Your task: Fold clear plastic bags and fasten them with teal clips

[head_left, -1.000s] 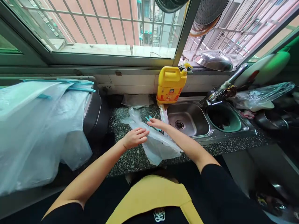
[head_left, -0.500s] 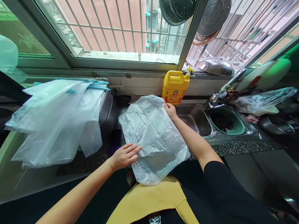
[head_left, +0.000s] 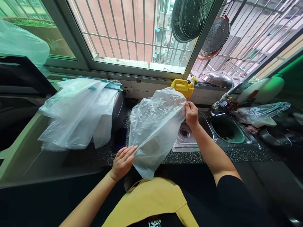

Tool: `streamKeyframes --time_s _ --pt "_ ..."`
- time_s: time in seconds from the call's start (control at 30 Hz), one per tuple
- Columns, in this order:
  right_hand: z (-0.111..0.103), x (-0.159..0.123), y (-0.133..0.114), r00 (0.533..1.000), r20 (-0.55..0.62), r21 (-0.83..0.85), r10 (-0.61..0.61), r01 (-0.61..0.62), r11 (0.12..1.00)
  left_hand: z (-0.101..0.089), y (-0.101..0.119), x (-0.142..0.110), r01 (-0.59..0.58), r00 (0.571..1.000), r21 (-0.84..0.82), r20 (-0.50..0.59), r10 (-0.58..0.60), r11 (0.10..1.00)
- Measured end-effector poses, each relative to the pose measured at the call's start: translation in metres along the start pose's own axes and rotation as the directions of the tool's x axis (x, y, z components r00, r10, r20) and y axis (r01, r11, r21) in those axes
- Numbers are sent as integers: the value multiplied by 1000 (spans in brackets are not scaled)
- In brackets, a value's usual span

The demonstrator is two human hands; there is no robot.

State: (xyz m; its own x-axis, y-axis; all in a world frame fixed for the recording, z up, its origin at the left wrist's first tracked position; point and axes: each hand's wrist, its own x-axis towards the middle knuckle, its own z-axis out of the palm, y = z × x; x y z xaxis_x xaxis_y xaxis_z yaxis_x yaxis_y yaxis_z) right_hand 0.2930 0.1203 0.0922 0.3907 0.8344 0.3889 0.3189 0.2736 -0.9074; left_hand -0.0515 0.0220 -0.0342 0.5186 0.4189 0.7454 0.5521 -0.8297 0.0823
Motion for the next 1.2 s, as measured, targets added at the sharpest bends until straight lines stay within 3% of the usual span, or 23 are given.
streamKeyframes --time_s 0.13,0.2,0.23,0.27,0.3,0.33,0.4,0.43,0.5,0.57,0.8,0.9,0.97,1.03,1.13,1.2 --pt "-23 -23 -39 997 -35 75 -75 78 994 26 17 -19 253 965 -189 -24 -262 949" --pt "-34 -35 -55 990 -85 99 -109 118 988 45 17 -25 435 896 -285 47 -441 854" --pt "-39 -41 -61 989 -109 109 -105 117 987 54 12 -27 540 839 -289 115 -531 790" --pt "-43 -48 -66 990 -113 117 -84 97 988 62 4 -28 668 744 -250 195 -639 701" --pt "-47 -56 -70 993 -105 123 -60 73 990 68 -6 -29 783 622 -182 262 -738 595" --pt "-49 -63 -72 995 -90 124 -33 44 991 73 -18 -29 828 559 -141 276 -782 542" --pt "-52 -77 -75 998 -60 110 7 -1 994 76 -43 -27 874 482 -98 289 -827 475" --pt "-52 -84 -76 998 -55 100 14 -8 995 75 -54 -25 884 463 -95 301 -834 457" --pt "-52 -95 -79 998 -59 86 7 -2 996 73 -65 -21 897 439 -110 342 -831 428" --pt "-51 -104 -85 998 -70 90 -10 17 996 74 -61 -14 900 434 -157 400 -807 406" --pt "-48 -118 -104 988 -144 59 -63 72 996 114 23 26 879 473 -409 672 -571 246" --pt "-48 -119 -103 982 -178 54 -59 70 996 124 39 37 869 491 -441 703 -515 226" --pt "-49 -120 -99 980 -195 59 -38 50 997 120 27 35 875 480 -412 679 -556 253" --pt "-50 -123 -95 980 -199 63 -5 17 998 110 0 26 894 446 -342 602 -663 291" --pt "-52 -133 -90 989 -138 74 50 -40 996 92 -51 5 923 381 -207 391 -838 323" --pt "-53 -140 -87 994 -83 76 64 -58 995 86 -77 -8 928 369 -153 279 -886 338"
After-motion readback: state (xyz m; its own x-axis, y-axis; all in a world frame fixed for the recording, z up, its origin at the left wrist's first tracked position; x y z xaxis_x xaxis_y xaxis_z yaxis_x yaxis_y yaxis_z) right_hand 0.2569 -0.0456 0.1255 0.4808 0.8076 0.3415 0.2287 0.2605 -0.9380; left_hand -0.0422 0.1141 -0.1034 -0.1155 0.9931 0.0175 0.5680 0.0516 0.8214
